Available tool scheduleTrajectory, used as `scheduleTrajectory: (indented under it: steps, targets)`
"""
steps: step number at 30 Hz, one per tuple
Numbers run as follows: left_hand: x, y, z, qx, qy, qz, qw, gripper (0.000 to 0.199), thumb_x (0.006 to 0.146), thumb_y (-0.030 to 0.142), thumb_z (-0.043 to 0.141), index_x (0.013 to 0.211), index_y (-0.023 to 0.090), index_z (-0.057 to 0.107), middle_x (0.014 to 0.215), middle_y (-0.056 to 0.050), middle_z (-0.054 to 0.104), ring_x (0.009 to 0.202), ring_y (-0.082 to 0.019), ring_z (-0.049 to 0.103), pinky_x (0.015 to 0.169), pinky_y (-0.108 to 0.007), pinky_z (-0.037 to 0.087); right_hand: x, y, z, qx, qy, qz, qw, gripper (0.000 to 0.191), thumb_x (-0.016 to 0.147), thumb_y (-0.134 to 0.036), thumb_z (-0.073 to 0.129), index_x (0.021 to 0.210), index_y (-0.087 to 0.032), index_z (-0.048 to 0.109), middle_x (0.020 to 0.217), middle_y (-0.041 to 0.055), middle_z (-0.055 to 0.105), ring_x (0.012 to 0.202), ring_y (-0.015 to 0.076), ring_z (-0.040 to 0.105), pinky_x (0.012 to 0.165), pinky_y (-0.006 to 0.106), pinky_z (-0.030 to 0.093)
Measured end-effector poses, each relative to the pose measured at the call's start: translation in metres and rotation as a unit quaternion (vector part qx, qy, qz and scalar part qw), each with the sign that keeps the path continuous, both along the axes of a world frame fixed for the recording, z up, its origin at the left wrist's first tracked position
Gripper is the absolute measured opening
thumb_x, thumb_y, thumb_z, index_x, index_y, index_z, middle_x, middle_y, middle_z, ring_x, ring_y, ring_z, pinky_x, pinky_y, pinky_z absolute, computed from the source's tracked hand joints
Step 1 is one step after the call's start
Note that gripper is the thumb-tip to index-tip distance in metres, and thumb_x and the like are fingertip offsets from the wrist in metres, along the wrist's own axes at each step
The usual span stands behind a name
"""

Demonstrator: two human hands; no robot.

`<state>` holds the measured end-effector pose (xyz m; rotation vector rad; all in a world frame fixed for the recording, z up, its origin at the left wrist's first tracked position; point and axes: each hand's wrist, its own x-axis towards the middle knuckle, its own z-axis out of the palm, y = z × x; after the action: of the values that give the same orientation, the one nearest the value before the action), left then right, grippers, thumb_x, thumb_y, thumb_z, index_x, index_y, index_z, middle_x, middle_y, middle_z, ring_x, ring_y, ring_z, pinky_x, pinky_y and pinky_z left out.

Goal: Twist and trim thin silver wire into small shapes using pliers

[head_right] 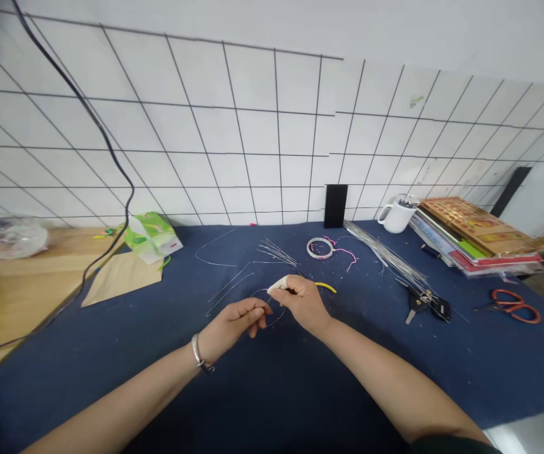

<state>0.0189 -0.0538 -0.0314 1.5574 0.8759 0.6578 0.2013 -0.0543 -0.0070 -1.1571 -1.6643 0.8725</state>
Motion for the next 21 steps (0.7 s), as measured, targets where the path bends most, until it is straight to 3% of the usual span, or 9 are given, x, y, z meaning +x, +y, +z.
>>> scheduleTrajectory:
  steps: [4,7,9,11,14,16,21]
  targets:
    - [-0.003,0.01,0.019,0.077,0.114,-0.077,0.987,0.025,0.085,0.03,0.042,0.092,0.018,0.061,0.076,-0.003,0.063,0.065,-0.013,0.057,0.066,-0.026,0.043,0.0,0.0,-0.005,-0.001,0.014,-0.003,1.0,0.015,0.079,-0.029,0.056,0.069,-0.018,0.062,0.061,-0.0033,0.051,0.06,0.0102,0.048,0.058,0.022,0.037]
    - [-0.002,0.015,0.027,0.089,0.123,-0.11,0.982,0.024,0.085,0.03,0.043,0.09,0.018,0.062,0.079,-0.003,0.063,0.073,-0.015,0.057,0.072,-0.027,0.042,-0.002,0.0,-0.008,-0.009,0.033,0.008,0.999,0.015,0.079,-0.029,0.056,0.072,-0.018,0.062,0.064,-0.0027,0.053,0.062,0.0103,0.049,0.06,0.022,0.039]
    - [0.001,0.014,0.026,0.035,0.062,-0.088,0.994,0.024,0.085,0.031,0.043,0.089,0.016,0.061,0.08,-0.004,0.062,0.072,-0.014,0.057,0.07,-0.026,0.042,-0.003,-0.001,-0.01,-0.02,0.054,0.012,0.998,0.015,0.08,-0.029,0.056,0.073,-0.018,0.062,0.068,-0.002,0.055,0.065,0.0108,0.051,0.062,0.023,0.04]
    - [0.007,0.009,0.021,-0.046,-0.008,-0.037,0.998,0.023,0.084,0.033,0.044,0.087,0.015,0.057,0.075,-0.003,0.059,0.061,-0.01,0.052,0.059,-0.022,0.04,-0.004,-0.002,-0.011,-0.03,0.071,0.015,0.997,0.014,0.08,-0.03,0.056,0.075,-0.018,0.063,0.07,-0.0015,0.056,0.067,0.0113,0.052,0.063,0.024,0.041]
    - [0.014,0.001,0.011,-0.11,-0.048,0.048,0.992,0.023,0.083,0.036,0.047,0.081,0.015,0.054,0.063,0.002,0.05,0.046,-0.005,0.034,0.043,-0.017,0.025,-0.004,-0.003,-0.012,-0.039,0.091,0.023,0.995,0.015,0.079,-0.03,0.057,0.075,-0.017,0.063,0.069,-0.0015,0.057,0.067,0.0113,0.052,0.064,0.024,0.04]
    - [0.016,-0.003,0.008,-0.091,-0.042,0.078,0.992,0.023,0.082,0.037,0.048,0.077,0.015,0.054,0.059,0.004,0.046,0.045,-0.005,0.028,0.041,-0.017,0.019,-0.005,-0.003,-0.014,-0.051,0.108,0.027,0.993,0.016,0.079,-0.031,0.057,0.073,-0.017,0.063,0.066,-0.0022,0.056,0.064,0.0106,0.05,0.061,0.023,0.039]
    - [0.014,-0.004,0.004,0.013,0.002,0.106,0.994,0.025,0.082,0.031,0.048,0.064,0.015,0.052,0.057,0.003,0.041,0.051,-0.007,0.032,0.045,-0.017,0.024,-0.007,0.001,-0.025,-0.124,0.168,0.042,0.977,0.018,0.077,-0.032,0.058,0.072,-0.016,0.063,0.061,-0.0028,0.054,0.055,0.0085,0.046,0.055,0.022,0.037]
